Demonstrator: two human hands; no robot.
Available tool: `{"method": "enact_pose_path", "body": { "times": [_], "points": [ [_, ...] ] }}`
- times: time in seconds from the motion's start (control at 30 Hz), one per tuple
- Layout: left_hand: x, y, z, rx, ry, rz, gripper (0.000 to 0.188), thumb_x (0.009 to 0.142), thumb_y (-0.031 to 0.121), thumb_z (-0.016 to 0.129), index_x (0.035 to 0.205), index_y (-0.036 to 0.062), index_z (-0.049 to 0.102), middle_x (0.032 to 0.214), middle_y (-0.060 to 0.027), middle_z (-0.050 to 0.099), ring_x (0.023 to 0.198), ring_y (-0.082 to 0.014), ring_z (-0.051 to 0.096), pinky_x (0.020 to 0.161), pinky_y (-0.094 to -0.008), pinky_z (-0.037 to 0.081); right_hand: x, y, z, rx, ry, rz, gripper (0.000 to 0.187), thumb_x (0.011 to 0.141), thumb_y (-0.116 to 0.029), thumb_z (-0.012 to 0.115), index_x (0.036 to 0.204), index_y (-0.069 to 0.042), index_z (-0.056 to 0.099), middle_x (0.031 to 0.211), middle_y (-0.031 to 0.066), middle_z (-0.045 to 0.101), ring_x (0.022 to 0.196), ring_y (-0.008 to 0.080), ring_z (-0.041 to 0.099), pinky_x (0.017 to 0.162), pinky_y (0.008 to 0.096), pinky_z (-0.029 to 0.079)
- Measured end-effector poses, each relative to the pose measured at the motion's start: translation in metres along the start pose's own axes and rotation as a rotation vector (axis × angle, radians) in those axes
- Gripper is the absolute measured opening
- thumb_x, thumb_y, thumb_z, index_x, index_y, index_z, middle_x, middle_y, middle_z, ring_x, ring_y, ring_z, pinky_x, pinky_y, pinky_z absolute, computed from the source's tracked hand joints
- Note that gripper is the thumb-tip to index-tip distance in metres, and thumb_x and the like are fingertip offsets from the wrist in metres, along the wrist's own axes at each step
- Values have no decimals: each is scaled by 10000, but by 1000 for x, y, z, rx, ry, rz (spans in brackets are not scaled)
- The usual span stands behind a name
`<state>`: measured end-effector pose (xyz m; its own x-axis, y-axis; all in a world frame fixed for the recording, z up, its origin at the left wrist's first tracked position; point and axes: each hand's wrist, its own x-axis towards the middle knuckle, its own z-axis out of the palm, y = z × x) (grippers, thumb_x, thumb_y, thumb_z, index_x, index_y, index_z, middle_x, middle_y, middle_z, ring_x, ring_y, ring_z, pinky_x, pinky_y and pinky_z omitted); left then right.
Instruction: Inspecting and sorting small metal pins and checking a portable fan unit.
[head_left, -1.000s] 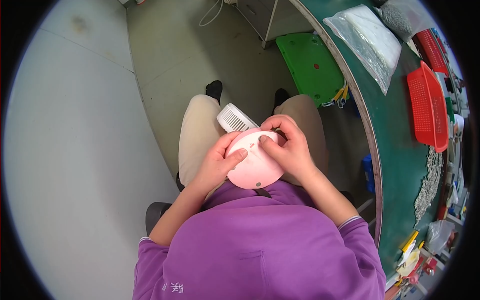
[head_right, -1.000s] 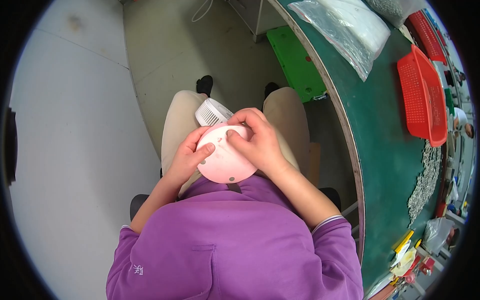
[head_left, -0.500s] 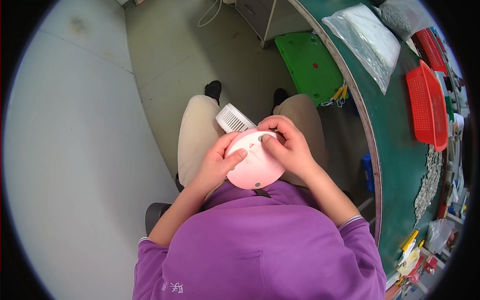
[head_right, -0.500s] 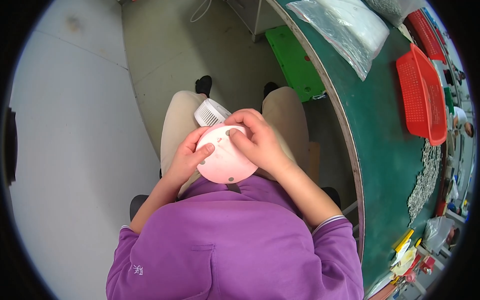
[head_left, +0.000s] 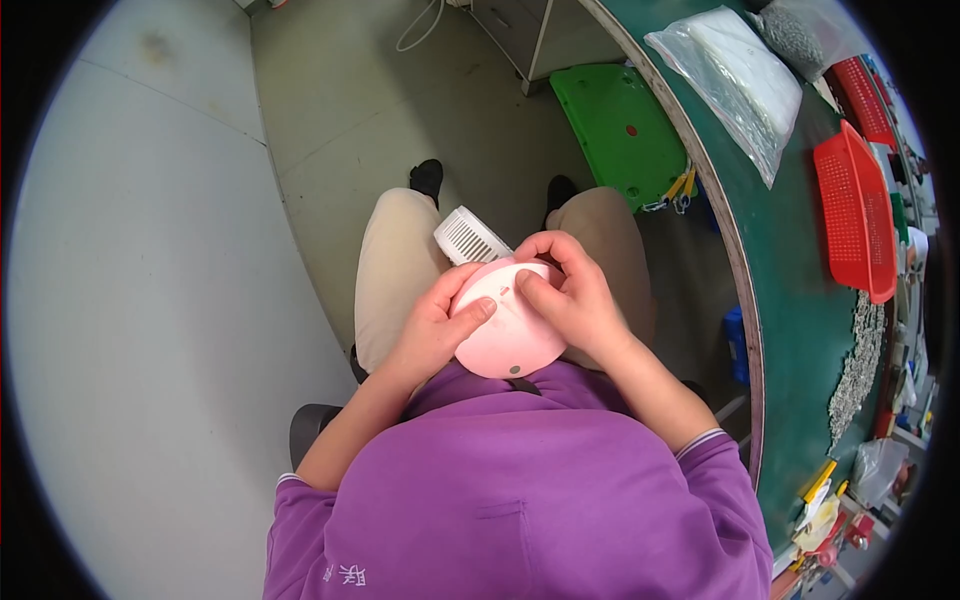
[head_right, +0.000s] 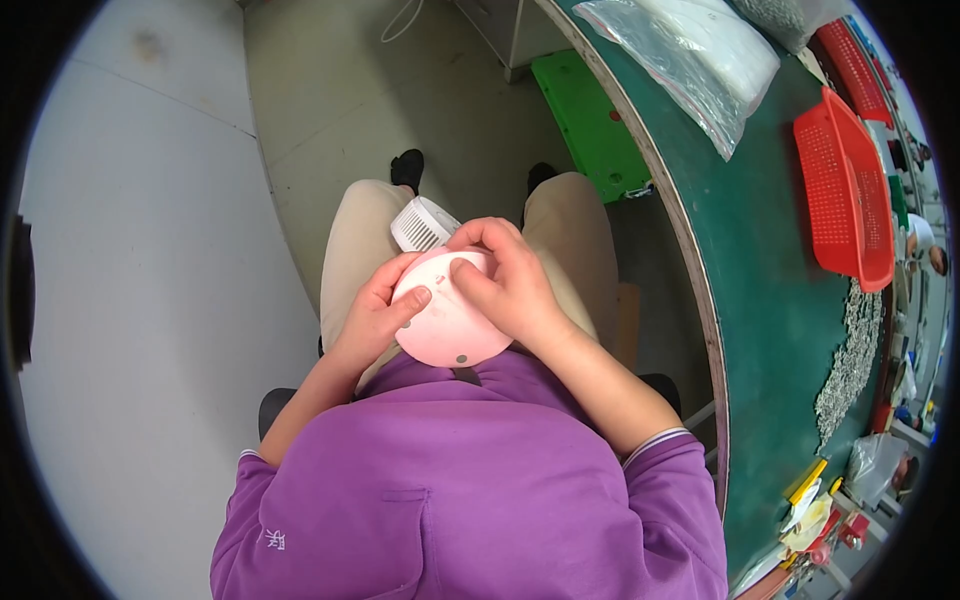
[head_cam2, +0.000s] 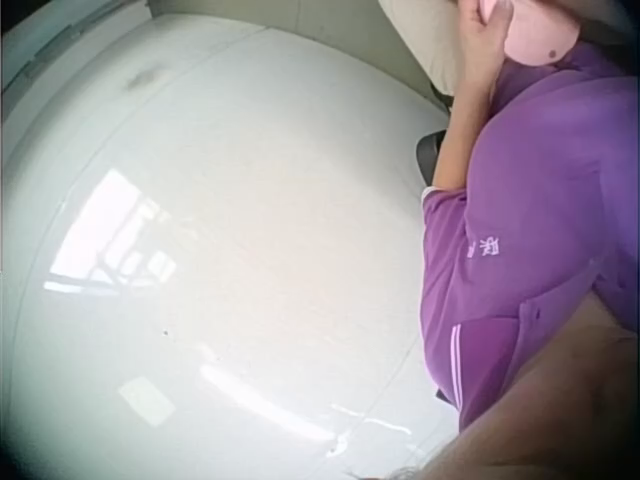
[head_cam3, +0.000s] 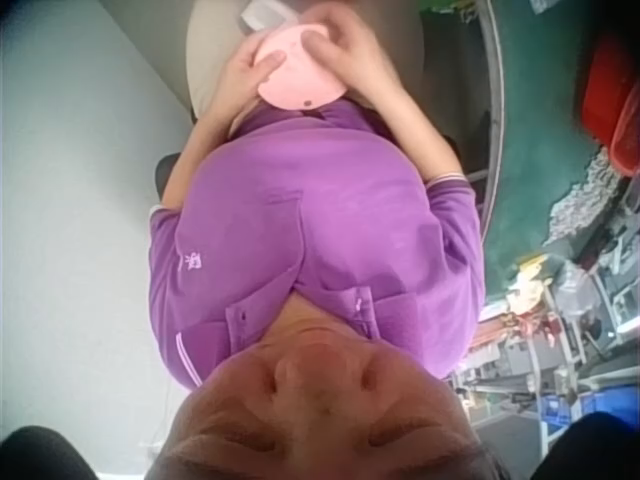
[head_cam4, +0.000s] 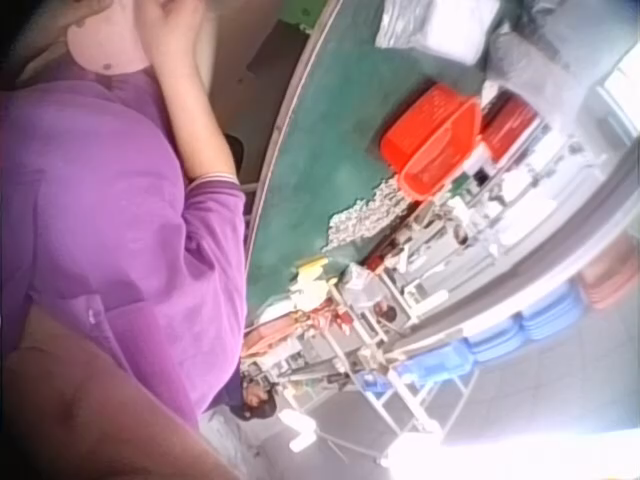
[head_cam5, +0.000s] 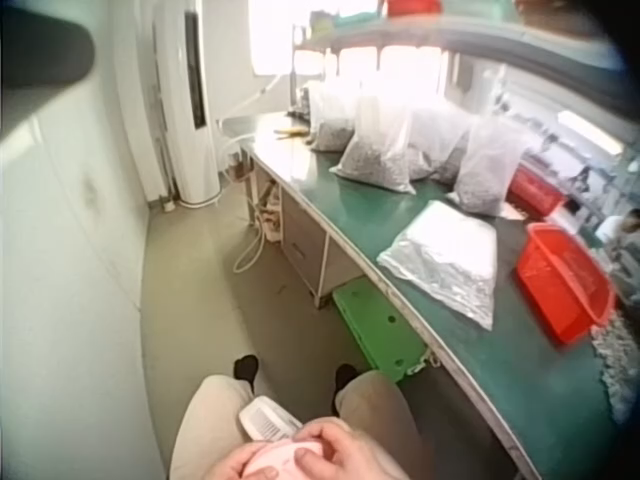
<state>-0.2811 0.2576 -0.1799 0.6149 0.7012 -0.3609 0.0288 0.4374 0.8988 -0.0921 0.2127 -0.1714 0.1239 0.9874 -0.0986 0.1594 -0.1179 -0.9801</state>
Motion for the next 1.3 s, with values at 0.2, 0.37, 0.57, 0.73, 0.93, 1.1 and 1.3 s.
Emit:
{"method": "enact_pose_path", "body": {
  "times": [0.2, 0.37, 0.57, 0.73, 0.93, 1.1, 1.3],
  "points": [
    [-7, -5, -3, 63, -6, -34, 425, 922, 130, 588, 1306, 11, 450, 1187, -72, 556, 1079, -133, 530, 918, -287, 444, 1, 1, -5, 17, -143, -8, 279, 840, -12, 577, 1105, -36, 495, 1046, 36, 517, 969, 106, 529, 853, 254, 453],
    [-6, -10, -5, 18, 21, 5, 407, 911, 146, 603, 1275, 14, 476, 1144, -69, 569, 1047, -138, 543, 897, -284, 457, 1, -4, 4, -164, -104, -129, 287, 838, -9, 576, 1109, -25, 485, 1043, 59, 513, 969, 133, 534, 853, 269, 455],
    [-4, -3, -3, 9, 16, 5, 399, 911, 141, 602, 1269, 18, 477, 1140, -63, 570, 1035, -132, 545, 883, -279, 461, 1, -4, -8, -145, -101, -81, 275, 872, -67, 584, 1133, -16, 516, 1094, 75, 525, 998, 145, 546, 872, 285, 456],
    [-3, 1, -4, -3, 24, 2, 390, 911, 136, 605, 1261, 22, 481, 1126, -59, 575, 1017, -122, 551, 860, -272, 467, -1, 1, -19, 8, -136, 28, 349, 892, -125, 578, 1223, -30, 525, 1142, 95, 555, 1035, 174, 569, 894, 296, 463],
    [-1, 1, -3, 50, 57, 35, 314, 896, 143, 614, 1169, 21, 516, 1055, -54, 590, 949, -105, 562, 807, -259, 473, -9, 3, -9, 21, -107, 61, 358, 886, -102, 602, 1224, -19, 516, 1085, 68, 589, 1006, 130, 565, 875, 273, 465],
    [6, 17, 3, 202, 112, -24, 216, 873, 142, 631, 1033, 20, 551, 898, -37, 599, 818, -89, 560, 718, -246, 465, -9, -4, 0, -51, -38, 36, 319, 869, -93, 619, 1165, -13, 530, 1059, 68, 596, 961, 131, 578, 835, 270, 476],
    [-1, 42, 13, 311, 103, -46, 203, 854, 102, 602, 1039, 36, 550, 878, -8, 582, 778, -51, 529, 678, -200, 436, -11, -21, 3, -54, 26, -44, 273, 803, -131, 656, 1031, -26, 550, 973, 147, 596, 870, 266, 616, 733, 340, 499]
  ]
}}
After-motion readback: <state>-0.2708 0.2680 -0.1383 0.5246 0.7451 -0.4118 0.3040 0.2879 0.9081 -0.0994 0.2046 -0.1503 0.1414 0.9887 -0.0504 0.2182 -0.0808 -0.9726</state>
